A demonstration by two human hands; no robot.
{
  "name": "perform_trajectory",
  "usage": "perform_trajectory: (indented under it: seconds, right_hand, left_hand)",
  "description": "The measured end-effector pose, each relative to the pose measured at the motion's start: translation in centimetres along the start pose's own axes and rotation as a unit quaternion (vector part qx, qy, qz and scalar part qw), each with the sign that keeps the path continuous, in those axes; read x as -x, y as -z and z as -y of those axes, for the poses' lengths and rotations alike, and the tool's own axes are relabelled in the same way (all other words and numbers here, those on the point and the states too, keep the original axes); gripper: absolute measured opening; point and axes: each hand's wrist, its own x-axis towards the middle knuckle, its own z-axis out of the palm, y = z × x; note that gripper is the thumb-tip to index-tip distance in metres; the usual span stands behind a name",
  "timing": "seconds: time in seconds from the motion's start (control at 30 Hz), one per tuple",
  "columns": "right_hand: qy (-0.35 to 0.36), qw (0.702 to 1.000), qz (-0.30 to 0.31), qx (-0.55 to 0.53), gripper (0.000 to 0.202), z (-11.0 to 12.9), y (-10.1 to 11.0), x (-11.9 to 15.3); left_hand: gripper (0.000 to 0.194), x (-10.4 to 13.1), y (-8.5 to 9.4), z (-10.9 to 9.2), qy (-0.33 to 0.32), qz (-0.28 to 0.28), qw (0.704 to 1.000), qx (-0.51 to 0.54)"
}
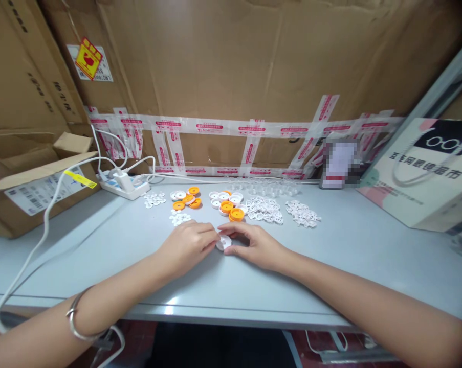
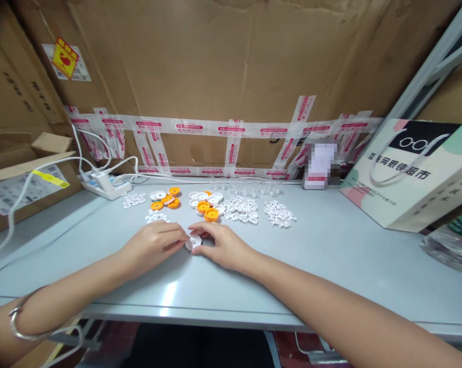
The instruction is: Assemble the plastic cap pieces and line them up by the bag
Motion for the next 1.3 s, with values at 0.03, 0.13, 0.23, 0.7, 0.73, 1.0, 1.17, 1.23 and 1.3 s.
perform_trajectory:
  seconds: [0.03,0.13,0.23,0.7,0.73,1.0,1.17,1.23,1.3]
  right_hand:
    - [0.0,1.0,0.0,-0.001,0.041,0.0,0.0,0.0]
    - [0.001,1.0,-0.001,-0.002,0.041,0.0,0.0,0.0]
    - [-0.003,1.0,-0.001,-0.01,0.04,0.0,0.1,-0.1]
    - [-0.019,0.999,0.004,-0.025,0.036,0.5,0.2,-0.1]
    - [-0.019,1.0,0.004,-0.022,0.036,0.5,0.2,-0.1]
    - [0.003,1.0,-0.006,0.01,0.035,0.4,0.1,0.1]
    - [0.005,1.0,-0.01,0.009,0.036,0.2,0.0,0.2]
    - [0.006,1.0,-0.01,-0.001,0.041,0.2,0.0,0.2]
    - [0.02,0.999,-0.021,-0.018,0.048,0.3,0.1,0.3]
  left_hand:
    - [0.021,0.0,-0.1,0.0,-0.009,-0.003,1.0,-0.002]
    - [0.02,0.1,-0.1,-0.1,-0.025,-0.007,1.0,-0.004]
    - [0.02,0.2,0.1,-0.1,-0.026,-0.003,1.0,0.006]
    - [0.021,0.3,2.6,2.6,0.077,0.014,0.992,0.097]
    - [0.022,0.5,3.3,3.6,0.111,0.012,0.989,0.096]
    - [0.025,2.3,4.6,7.6,0.198,0.135,0.964,0.115]
    - [0.027,2.6,3.4,7.4,0.233,0.148,0.949,0.155]
    - [0.023,2.5,3.2,7.4,0.236,0.155,0.947,0.155]
    - [0.02,2.4,3.2,7.5,0.233,0.157,0.949,0.144]
